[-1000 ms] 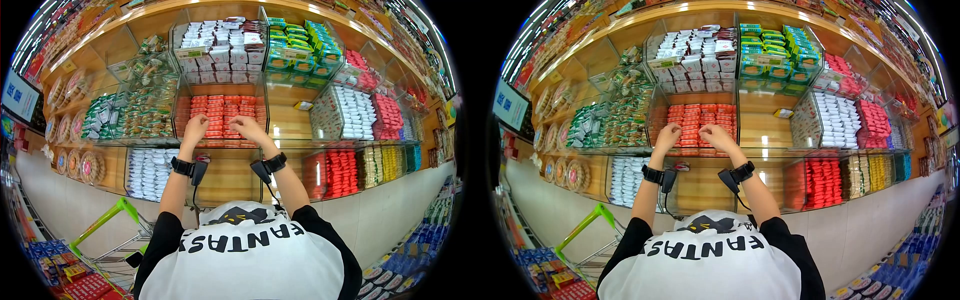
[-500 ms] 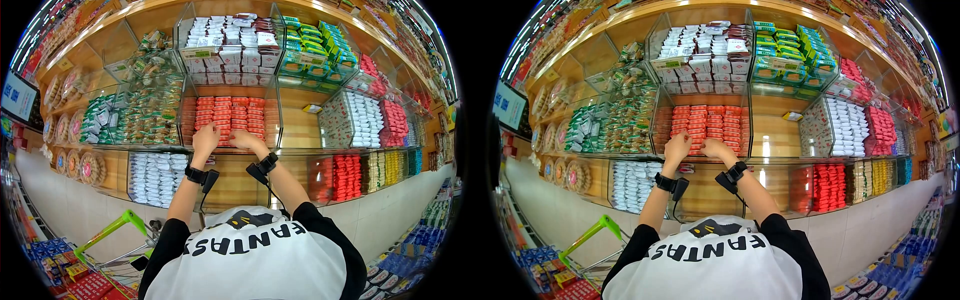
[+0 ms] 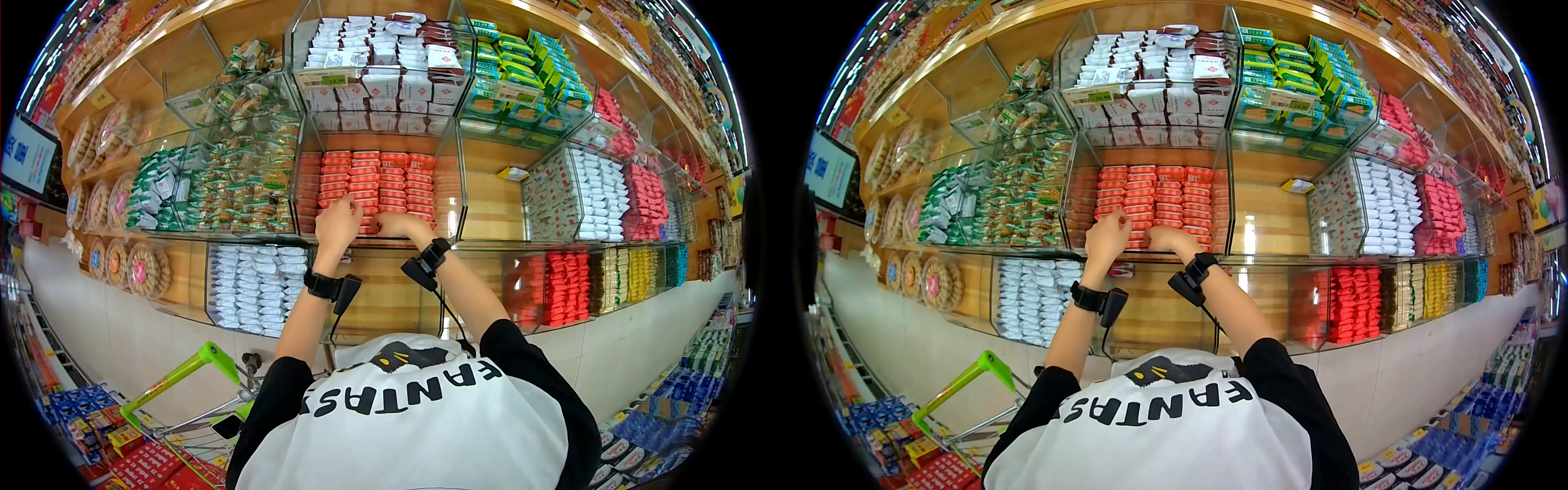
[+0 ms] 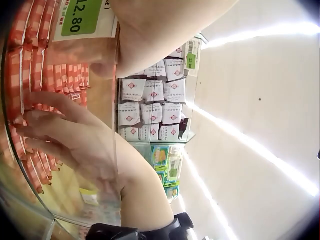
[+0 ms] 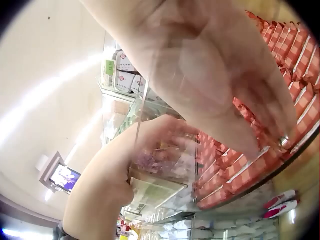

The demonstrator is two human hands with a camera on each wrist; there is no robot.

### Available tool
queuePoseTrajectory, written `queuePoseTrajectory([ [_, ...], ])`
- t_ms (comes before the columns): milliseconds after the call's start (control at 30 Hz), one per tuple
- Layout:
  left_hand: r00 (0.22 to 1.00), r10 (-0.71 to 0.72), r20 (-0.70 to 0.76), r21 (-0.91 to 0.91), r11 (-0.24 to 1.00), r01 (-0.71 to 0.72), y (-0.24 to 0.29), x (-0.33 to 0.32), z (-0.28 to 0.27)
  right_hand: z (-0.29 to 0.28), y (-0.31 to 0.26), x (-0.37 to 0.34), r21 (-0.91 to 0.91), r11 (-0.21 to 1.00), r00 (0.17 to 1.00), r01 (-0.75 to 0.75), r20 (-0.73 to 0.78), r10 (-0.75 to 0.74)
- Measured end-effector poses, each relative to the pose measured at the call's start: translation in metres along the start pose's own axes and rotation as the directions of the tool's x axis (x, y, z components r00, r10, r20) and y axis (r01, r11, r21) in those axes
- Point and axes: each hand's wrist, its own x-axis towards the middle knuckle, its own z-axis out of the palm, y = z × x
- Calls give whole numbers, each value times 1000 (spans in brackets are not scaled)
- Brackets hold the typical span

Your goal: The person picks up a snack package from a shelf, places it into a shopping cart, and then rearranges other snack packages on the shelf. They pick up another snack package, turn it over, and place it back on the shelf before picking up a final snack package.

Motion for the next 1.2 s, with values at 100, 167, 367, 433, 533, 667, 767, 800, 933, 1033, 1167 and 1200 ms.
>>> queuePoseTrajectory([
  [100,1000,-3,-5,-6,1000,3,-2,0,2,7,9,12,-51,999,999,13,33,-11],
  [167,1000,4,-12,-4,1000,-4,-2,0,2,7,10,13,-53,998,999,20,31,-19],
  [367,1000,-4,-3,-5,1000,4,0,-1,0,1,-8,4,-147,987,997,-70,-42,64],
  [433,1000,4,-22,-24,1000,-4,-1,-1,0,1,-8,10,-288,957,999,16,-41,-29],
  [533,1000,6,-14,-14,1000,-6,0,-1,-1,7,-4,19,-282,959,990,10,-132,-49],
  [667,1000,-1,-19,-12,1000,1,1,-1,0,4,-10,13,-294,956,993,14,-108,-48],
  [767,999,4,-32,-19,1000,-5,1,-1,0,4,-9,12,-309,949,985,55,-140,-103],
  [800,1000,1,-32,-19,1000,-1,1,-1,0,3,-10,12,-324,944,986,66,-125,-112],
  [933,1000,9,-17,-20,1000,-10,5,-3,-7,5,-9,12,-311,947,978,82,-156,-136],
  [1033,1000,-1,-18,-25,1000,0,7,-4,-9,4,-10,12,-317,946,985,63,-134,-110],
  [1167,1000,-9,-6,-23,1000,9,6,-3,-7,4,-12,10,-343,936,979,77,-152,-136],
  [1200,1000,-5,-12,-20,1000,5,6,-4,-7,3,-12,9,-355,931,979,85,-145,-145],
])
